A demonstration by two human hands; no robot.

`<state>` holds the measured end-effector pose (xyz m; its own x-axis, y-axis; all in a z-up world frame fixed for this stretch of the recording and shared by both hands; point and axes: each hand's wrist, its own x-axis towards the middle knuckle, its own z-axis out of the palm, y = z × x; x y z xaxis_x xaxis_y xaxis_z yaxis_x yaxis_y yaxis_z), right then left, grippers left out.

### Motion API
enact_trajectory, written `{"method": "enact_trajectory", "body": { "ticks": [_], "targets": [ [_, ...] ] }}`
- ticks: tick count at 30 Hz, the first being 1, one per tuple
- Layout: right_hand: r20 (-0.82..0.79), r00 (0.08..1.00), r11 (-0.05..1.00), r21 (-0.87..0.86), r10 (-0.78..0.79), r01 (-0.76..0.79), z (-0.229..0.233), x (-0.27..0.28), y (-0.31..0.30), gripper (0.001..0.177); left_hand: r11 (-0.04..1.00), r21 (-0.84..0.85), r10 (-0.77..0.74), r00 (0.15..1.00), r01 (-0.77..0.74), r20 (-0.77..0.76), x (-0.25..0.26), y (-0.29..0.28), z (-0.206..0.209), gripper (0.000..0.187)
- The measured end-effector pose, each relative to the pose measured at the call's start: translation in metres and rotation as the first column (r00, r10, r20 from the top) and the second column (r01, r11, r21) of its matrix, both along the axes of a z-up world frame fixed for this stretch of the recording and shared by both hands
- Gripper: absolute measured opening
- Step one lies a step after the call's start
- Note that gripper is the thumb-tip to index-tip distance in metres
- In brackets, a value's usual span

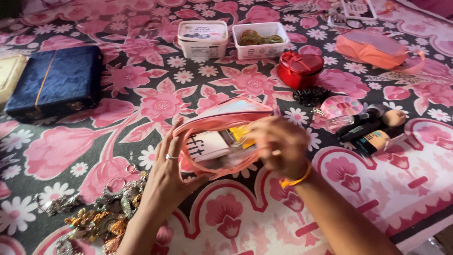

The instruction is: The person opens a pink cosmetic bag and removes several makeup items, placing them on the bed. Then the person opens a blue jewelry box, removes necklaces and earrings, and places them on the bed. Finally, the person opens a small plastic container and removes earrings.

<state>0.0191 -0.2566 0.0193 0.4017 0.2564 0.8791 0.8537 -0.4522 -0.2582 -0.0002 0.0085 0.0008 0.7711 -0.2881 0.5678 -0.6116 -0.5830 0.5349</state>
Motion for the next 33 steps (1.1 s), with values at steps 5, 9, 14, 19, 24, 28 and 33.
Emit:
{"method": "enact_trajectory", "body": {
  "ticks": [5, 9, 14, 19, 24, 28, 33],
  "targets": [
    [-0.115, 0.968, 0.883, 0.397, -0.223, 0.250, 0.000, 0.028, -0.078, 0.069, 0.999, -0.028, 0.026, 0.995, -0.029, -0.096, 0.000, -0.001, 0.000, 0.109],
    [-0.327, 0.907, 0.743, 0.531, -0.264, 0.408, -0.007, 0.054, -0.151, 0.084, 0.998, 0.006, 0.064, 0.991, -0.064, -0.121, 0.002, -0.001, -0.004, 0.109],
    [-0.528, 0.818, 0.721, 0.473, -0.227, 0.506, -0.021, 0.070, -0.193, 0.086, 0.999, 0.006, 0.047, 0.996, -0.046, -0.077, 0.003, 0.001, -0.013, 0.109],
    [-0.632, 0.637, 0.712, 0.186, -0.441, 0.677, -0.017, 0.063, -0.183, 0.084, 0.999, 0.040, 0.036, 0.999, -0.036, -0.007, 0.005, 0.001, -0.013, 0.110],
    [-0.609, 0.557, 0.747, -0.091, -0.565, 0.658, 0.003, 0.048, -0.164, 0.079, 0.999, 0.015, 0.052, 0.994, -0.050, -0.101, 0.001, -0.001, -0.008, 0.107],
    [-0.946, 0.193, 0.936, -0.197, -0.259, 0.292, 0.014, 0.033, -0.161, 0.073, 0.999, 0.018, 0.048, 0.995, -0.047, -0.084, 0.000, -0.003, -0.002, 0.105],
    [-0.906, -0.208, 0.929, -0.363, -0.369, -0.066, 0.008, 0.027, -0.159, 0.056, 0.999, 0.027, 0.045, 0.996, -0.042, -0.080, -0.001, -0.004, 0.001, 0.106]
  ]
}}
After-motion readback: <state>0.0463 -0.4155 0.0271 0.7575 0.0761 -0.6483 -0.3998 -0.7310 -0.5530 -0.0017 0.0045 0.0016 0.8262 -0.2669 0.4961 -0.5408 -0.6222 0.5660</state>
